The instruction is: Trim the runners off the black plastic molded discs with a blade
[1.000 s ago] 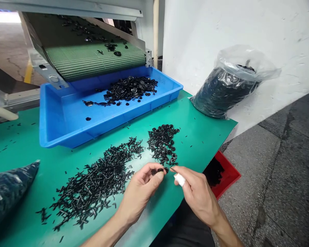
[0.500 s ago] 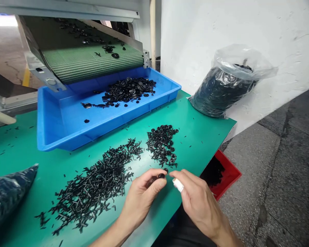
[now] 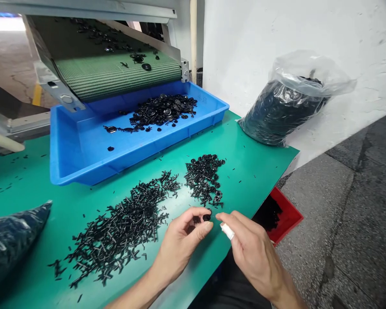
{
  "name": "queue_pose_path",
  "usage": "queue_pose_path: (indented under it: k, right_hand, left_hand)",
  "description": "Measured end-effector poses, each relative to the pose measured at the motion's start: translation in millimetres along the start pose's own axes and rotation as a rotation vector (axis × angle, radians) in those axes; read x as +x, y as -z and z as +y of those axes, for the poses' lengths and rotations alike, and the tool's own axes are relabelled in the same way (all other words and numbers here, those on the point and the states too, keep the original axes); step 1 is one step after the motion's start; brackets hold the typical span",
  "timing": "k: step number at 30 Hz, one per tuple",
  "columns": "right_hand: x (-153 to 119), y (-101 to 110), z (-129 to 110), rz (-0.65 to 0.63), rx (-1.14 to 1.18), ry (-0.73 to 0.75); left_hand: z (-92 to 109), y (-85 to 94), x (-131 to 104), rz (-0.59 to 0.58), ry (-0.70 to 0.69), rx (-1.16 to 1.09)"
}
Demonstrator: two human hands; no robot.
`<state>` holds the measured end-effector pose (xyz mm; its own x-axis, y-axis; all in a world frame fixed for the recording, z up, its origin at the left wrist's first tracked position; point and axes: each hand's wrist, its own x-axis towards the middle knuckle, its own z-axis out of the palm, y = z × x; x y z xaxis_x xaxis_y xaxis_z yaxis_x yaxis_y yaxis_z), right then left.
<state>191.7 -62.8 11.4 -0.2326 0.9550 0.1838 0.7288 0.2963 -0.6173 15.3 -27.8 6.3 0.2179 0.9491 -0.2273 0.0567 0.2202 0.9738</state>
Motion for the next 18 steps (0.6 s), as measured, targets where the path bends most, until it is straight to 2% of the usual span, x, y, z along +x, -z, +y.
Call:
queue_pose_path:
  k: [6,13,18]
  right_hand:
    - [-0.4,2.6,-8.2,-0.048,-0.114,0.04]
    - [-0.2,4.4,-10.9,-0.029,-0.196,0.111]
    - [-4.6,-4.8,-12.8,0.003,-0.32,0.109]
  left_hand:
    - [-2.6,-0.2,0.4,-0.026,-0.001,-0.033]
    - [-7.1,-0.3,1.3,-0.035,-0.017,0.029]
    - [-11.9,-1.9,0.3,-0.055,-0.117,0.126]
